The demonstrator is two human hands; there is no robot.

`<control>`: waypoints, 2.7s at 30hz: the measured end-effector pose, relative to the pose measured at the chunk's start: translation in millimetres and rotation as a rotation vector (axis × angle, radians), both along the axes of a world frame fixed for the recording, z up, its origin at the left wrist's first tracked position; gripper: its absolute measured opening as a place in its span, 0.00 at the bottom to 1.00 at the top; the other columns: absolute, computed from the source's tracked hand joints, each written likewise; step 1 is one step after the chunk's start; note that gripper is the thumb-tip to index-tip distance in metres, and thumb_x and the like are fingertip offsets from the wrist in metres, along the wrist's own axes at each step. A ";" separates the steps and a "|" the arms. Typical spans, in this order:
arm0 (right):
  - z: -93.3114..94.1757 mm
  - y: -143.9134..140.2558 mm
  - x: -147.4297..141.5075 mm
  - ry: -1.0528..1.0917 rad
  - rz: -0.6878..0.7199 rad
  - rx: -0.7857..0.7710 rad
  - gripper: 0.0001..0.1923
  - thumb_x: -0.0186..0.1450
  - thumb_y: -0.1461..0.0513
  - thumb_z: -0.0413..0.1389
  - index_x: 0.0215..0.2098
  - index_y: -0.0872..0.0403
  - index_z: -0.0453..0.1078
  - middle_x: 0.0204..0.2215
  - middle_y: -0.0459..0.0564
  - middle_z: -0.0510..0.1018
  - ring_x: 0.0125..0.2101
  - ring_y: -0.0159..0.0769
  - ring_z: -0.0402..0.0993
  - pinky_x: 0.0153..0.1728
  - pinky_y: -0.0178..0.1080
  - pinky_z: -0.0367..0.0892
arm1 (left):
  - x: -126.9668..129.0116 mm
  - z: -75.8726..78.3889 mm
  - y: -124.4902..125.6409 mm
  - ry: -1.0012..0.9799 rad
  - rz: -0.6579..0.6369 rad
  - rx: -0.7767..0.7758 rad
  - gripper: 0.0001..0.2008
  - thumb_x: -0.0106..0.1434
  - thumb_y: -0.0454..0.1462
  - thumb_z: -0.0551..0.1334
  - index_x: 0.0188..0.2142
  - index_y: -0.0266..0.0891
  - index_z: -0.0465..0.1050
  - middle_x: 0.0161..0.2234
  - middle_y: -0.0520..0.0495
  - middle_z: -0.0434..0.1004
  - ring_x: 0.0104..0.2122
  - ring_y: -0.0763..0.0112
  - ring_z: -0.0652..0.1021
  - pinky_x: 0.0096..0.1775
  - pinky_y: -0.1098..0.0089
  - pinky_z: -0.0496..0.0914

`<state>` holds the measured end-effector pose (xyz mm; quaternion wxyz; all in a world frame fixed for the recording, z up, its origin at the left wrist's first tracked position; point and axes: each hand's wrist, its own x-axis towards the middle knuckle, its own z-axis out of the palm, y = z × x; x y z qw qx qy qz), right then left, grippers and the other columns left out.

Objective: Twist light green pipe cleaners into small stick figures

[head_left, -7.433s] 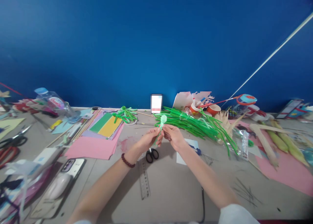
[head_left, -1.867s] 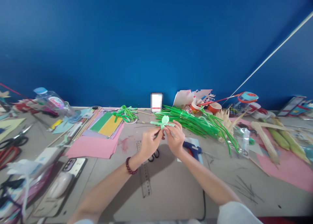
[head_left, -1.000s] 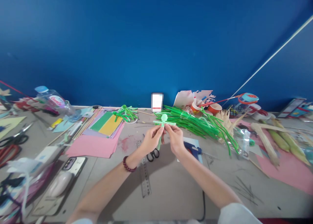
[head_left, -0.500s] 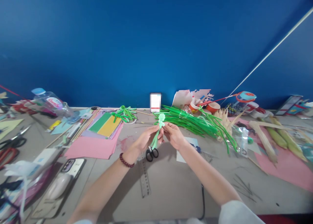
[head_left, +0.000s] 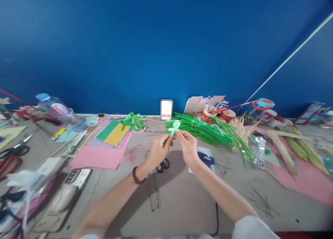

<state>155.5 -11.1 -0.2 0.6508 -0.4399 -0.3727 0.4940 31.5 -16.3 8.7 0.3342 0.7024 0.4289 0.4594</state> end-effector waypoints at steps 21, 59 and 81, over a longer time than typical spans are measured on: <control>13.0 -10.1 1.8 0.313 0.629 -0.240 0.22 0.47 0.48 0.66 0.28 0.56 0.69 0.16 0.45 0.75 0.13 0.32 0.69 0.12 0.32 0.64 | -0.9 -1.5 -2.3 -0.696 -0.689 -0.792 0.21 0.55 0.51 0.61 0.18 0.38 0.61 0.13 0.56 0.51 0.12 0.80 0.57 0.19 0.71 0.60; 16.5 -7.4 2.0 0.134 0.350 -0.004 0.13 0.55 0.54 0.62 0.23 0.56 0.71 0.13 0.39 0.63 0.10 0.28 0.62 0.11 0.33 0.59 | -4.6 13.5 3.1 -0.565 -0.393 -0.648 0.15 0.57 0.46 0.62 0.27 0.34 0.72 0.18 0.51 0.69 0.20 0.74 0.70 0.28 0.72 0.64; 2.2 4.2 3.6 0.061 0.276 -0.060 0.14 0.52 0.56 0.63 0.35 0.54 0.76 0.28 0.47 0.77 0.26 0.31 0.67 0.27 0.36 0.63 | 0.5 -2.6 9.3 -0.471 0.008 -0.454 0.12 0.51 0.43 0.68 0.25 0.34 0.76 0.21 0.48 0.75 0.23 0.72 0.75 0.28 0.72 0.68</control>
